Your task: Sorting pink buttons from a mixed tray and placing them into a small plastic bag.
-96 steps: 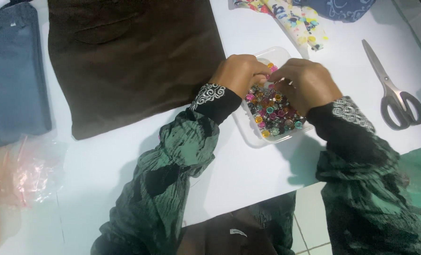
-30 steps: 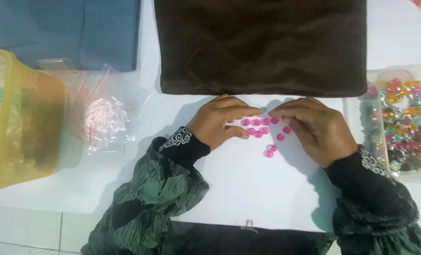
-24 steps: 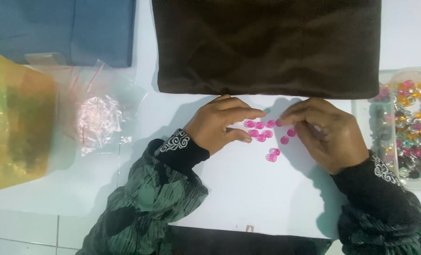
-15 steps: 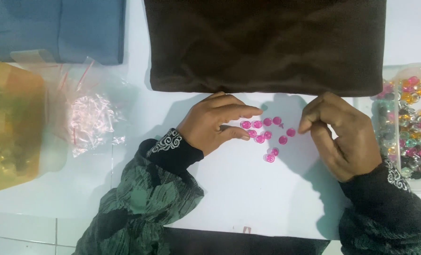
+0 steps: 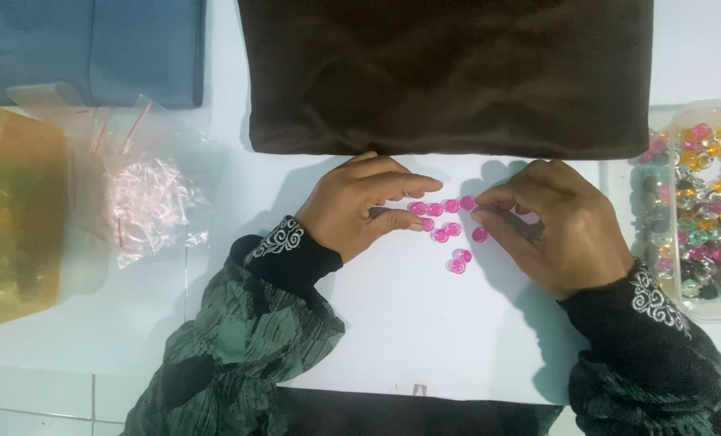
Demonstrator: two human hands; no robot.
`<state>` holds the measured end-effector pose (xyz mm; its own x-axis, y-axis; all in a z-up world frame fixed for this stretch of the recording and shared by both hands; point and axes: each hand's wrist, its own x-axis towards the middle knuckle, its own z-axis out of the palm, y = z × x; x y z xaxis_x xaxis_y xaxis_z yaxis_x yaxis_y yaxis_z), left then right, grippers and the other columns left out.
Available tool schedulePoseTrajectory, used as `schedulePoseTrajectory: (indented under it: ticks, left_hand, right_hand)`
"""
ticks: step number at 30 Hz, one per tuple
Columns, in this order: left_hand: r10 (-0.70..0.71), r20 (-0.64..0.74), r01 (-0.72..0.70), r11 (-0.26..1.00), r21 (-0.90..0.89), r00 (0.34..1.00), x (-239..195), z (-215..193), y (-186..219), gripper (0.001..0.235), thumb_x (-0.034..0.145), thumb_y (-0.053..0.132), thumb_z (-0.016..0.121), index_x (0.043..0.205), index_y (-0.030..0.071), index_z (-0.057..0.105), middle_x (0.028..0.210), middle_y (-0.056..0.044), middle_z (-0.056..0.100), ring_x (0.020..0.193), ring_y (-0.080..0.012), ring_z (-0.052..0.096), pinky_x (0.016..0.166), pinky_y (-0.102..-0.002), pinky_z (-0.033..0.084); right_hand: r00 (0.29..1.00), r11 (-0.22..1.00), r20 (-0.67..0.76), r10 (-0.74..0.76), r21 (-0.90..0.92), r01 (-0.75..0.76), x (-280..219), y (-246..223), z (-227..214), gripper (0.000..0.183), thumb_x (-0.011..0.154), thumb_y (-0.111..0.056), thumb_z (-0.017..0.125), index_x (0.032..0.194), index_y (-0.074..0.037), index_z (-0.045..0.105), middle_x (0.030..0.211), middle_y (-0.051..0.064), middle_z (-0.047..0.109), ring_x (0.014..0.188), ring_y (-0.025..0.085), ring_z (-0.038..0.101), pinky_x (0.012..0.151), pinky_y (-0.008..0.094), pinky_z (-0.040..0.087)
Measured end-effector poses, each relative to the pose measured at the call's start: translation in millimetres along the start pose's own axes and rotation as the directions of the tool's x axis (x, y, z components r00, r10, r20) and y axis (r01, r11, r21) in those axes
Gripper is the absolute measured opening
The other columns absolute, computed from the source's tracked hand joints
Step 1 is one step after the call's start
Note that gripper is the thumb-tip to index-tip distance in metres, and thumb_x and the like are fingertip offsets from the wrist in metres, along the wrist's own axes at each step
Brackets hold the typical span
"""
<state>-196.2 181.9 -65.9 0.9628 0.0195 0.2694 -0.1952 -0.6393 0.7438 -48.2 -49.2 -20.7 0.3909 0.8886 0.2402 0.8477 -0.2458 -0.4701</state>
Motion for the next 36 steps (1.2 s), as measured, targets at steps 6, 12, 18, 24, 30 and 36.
schedulePoseTrajectory:
  ticks: [6, 12, 18, 24, 30, 36]
  left_hand:
    - [0.008, -0.028, -0.008, 1.000, 0.002, 1.000, 0.5, 1.9, 0.7, 0.037, 0.092, 0.031, 0.079, 0.125, 0.015, 0.073, 0.111, -0.007, 0.074, 0.097, -0.0227, 0.064, 0.073, -0.034, 0.057]
    - [0.035, -0.053, -0.036, 0.999, -0.020, 0.998, 1.6, 0.4, 1.1, 0.037, 0.093, 0.034, 0.076, 0.124, 0.015, 0.072, 0.107, -0.005, 0.074, 0.094, -0.0210, 0.063, 0.076, -0.033, 0.057]
    - [0.023, -0.052, -0.024, 1.000, -0.005, 0.998, 1.8, -0.5, 2.4, 0.035, 0.093, 0.032, 0.078, 0.123, 0.014, 0.073, 0.106, -0.006, 0.075, 0.093, -0.0223, 0.064, 0.073, -0.034, 0.056]
    - [0.033, -0.060, -0.034, 0.999, -0.014, 0.998, 4.1, -5.1, 7.9, 0.032, 0.094, 0.028, 0.077, 0.122, 0.014, 0.072, 0.102, -0.005, 0.074, 0.094, -0.0202, 0.066, 0.076, -0.033, 0.057]
    - [0.045, -0.130, -0.051, 0.998, -0.043, 0.990, 10.7, -9.1, 19.5, 0.023, 0.093, 0.018, 0.080, 0.114, 0.010, 0.075, 0.092, -0.004, 0.073, 0.082, -0.0155, 0.066, 0.076, -0.029, 0.058]
    - [-0.029, -0.106, 0.026, 0.999, -0.023, 0.994, 15.2, -10.0, 22.4, 0.022, 0.094, 0.020, 0.078, 0.113, 0.010, 0.077, 0.091, -0.005, 0.077, 0.078, -0.0163, 0.069, 0.067, -0.027, 0.058]
  right_hand:
    - [0.999, 0.997, -0.039, -0.025, -0.071, 0.023, -3.7, -5.5, 1.4, 0.014, 0.091, -0.012, 0.084, 0.103, -0.006, 0.082, 0.092, 0.010, 0.073, 0.093, 0.027, 0.066, 0.077, 0.040, 0.058]
    - [0.994, 0.991, -0.038, -0.099, -0.093, 0.095, -3.3, -5.9, 3.3, 0.013, 0.091, -0.008, 0.082, 0.104, -0.004, 0.080, 0.097, 0.012, 0.076, 0.091, 0.032, 0.066, 0.079, 0.044, 0.056]
    - [0.996, 0.992, -0.064, -0.055, -0.116, 0.048, -0.4, -11.3, -0.7, 0.013, 0.092, -0.010, 0.085, 0.102, -0.005, 0.079, 0.098, 0.012, 0.073, 0.090, 0.031, 0.062, 0.079, 0.042, 0.054]
    - [0.989, 0.986, -0.080, -0.122, -0.124, 0.111, -4.6, -3.7, 2.6, 0.012, 0.092, -0.004, 0.085, 0.103, -0.005, 0.079, 0.095, 0.009, 0.075, 0.090, 0.030, 0.065, 0.086, 0.044, 0.052]
    - [0.980, 0.958, -0.058, -0.193, -0.228, 0.175, -3.6, 0.1, 9.7, 0.014, 0.089, 0.000, 0.083, 0.102, -0.003, 0.080, 0.099, 0.012, 0.076, 0.087, 0.031, 0.063, 0.081, 0.043, 0.052]
    - [0.983, 0.975, -0.101, -0.154, -0.174, 0.135, -1.3, -4.9, 10.1, 0.008, 0.090, 0.000, 0.082, 0.096, -0.002, 0.076, 0.094, 0.013, 0.074, 0.084, 0.031, 0.065, 0.080, 0.044, 0.054]
